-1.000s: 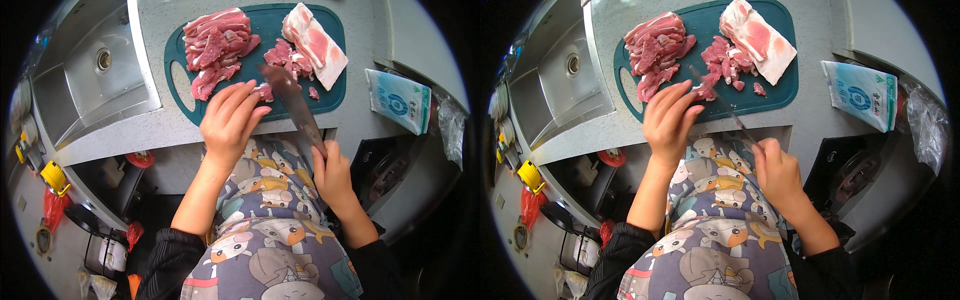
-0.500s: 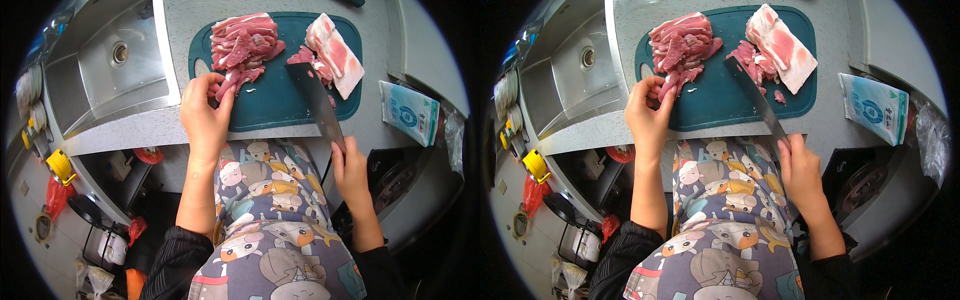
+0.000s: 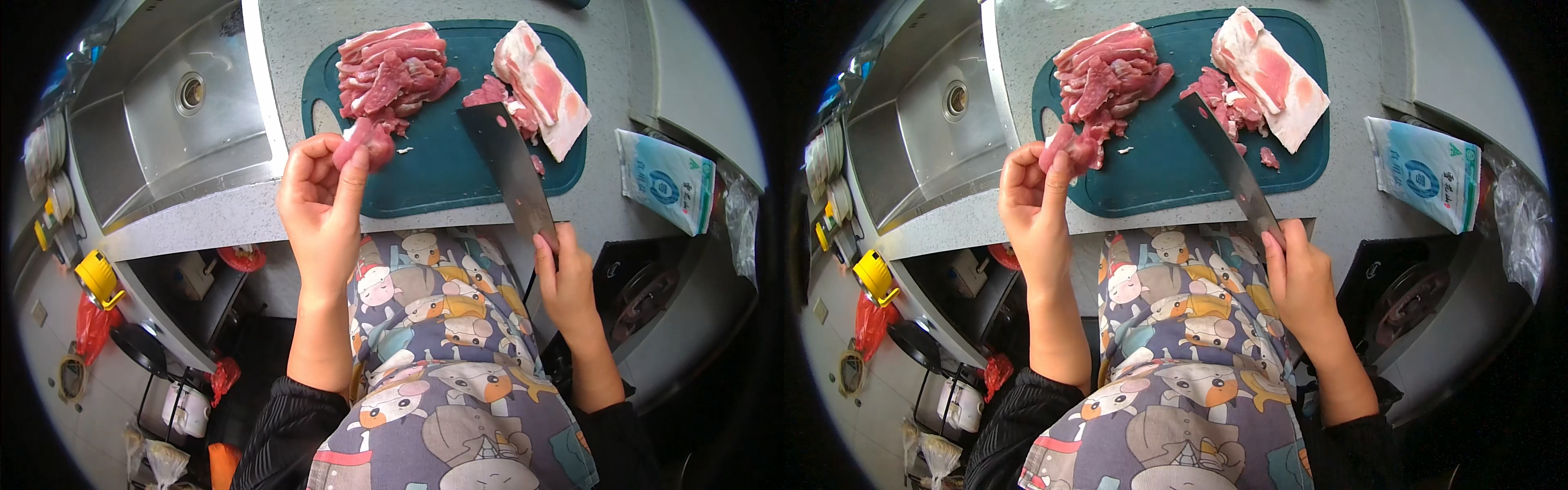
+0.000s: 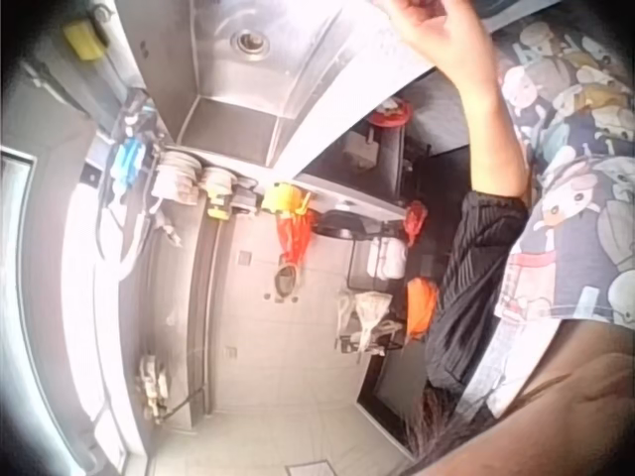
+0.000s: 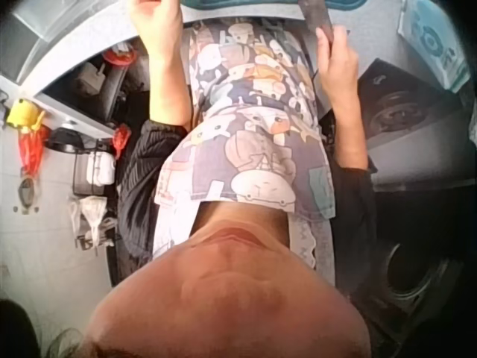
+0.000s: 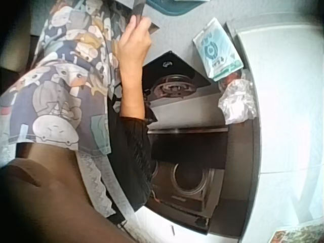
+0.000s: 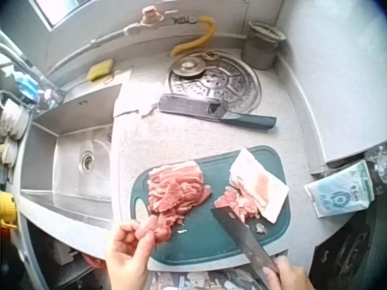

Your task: The person slices raw pork belly into thin strips using a cleaver on a green cutting board. The person separates the fatty layer from the lean meat and continues slicing both into uniform pieces.

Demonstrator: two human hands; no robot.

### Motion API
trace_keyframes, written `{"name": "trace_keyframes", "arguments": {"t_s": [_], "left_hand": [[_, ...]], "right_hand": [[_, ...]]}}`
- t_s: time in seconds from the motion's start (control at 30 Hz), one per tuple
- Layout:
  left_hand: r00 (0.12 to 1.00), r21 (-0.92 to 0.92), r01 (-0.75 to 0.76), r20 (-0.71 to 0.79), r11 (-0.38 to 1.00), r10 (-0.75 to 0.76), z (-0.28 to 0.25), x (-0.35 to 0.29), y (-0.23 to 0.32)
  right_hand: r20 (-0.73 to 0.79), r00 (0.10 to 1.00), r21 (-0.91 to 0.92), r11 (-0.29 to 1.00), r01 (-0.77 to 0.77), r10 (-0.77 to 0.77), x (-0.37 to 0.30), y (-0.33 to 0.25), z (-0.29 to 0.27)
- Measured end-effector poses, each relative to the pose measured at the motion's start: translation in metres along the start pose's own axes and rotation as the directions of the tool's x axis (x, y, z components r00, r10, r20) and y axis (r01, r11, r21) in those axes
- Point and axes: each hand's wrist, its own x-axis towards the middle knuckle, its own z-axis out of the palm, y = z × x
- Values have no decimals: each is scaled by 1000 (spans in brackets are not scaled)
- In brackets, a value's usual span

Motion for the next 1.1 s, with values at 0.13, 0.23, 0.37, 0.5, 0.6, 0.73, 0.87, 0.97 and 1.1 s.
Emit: {"name": "trace_keyframes", "arguments": {"t_s": [0.13, 0.23, 0.37, 0.5, 0.6, 0.73, 0.87, 0.97, 1.1], "left_hand": [[990, -150, 43, 139, 988, -22, 19, -12, 15], [952, -311, 143, 303, 940, -45, 29, -22, 13], [956, 190, 149, 222, 970, -190, 30, -16, -18], [952, 648, -306, 208, 698, 224, 19, -11, -34], [937, 723, -349, 258, 596, 236, 17, -8, -28], [897, 667, -434, 260, 605, 357, 9, 7, -27], [740, 704, -607, 331, 369, 585, 5, -1, -30], [713, 600, -691, 472, 404, 519, 12, -20, -45], [694, 646, -697, 502, 311, 515, 21, -32, -65]], "right_hand": [[-11, 1000, 17, 1000, -8, 9, 0, -5, 1], [-6, 1000, 20, 1000, -5, 6, 0, -5, 1], [-11, 1000, 35, 999, -4, 4, -1, -3, 2], [-4, 1000, 8, 1000, 13, -13, 0, -2, -2], [10, 994, -95, 989, 109, -109, 4, 3, -15], [73, 962, -324, 907, 271, -262, 14, 5, -37], [138, 942, -432, 838, 334, -305, 8, 12, -50], [209, 930, -438, 821, 365, -302, 2, 17, -57], [205, 927, -428, 823, 373, -313, 4, 11, -58]]}}
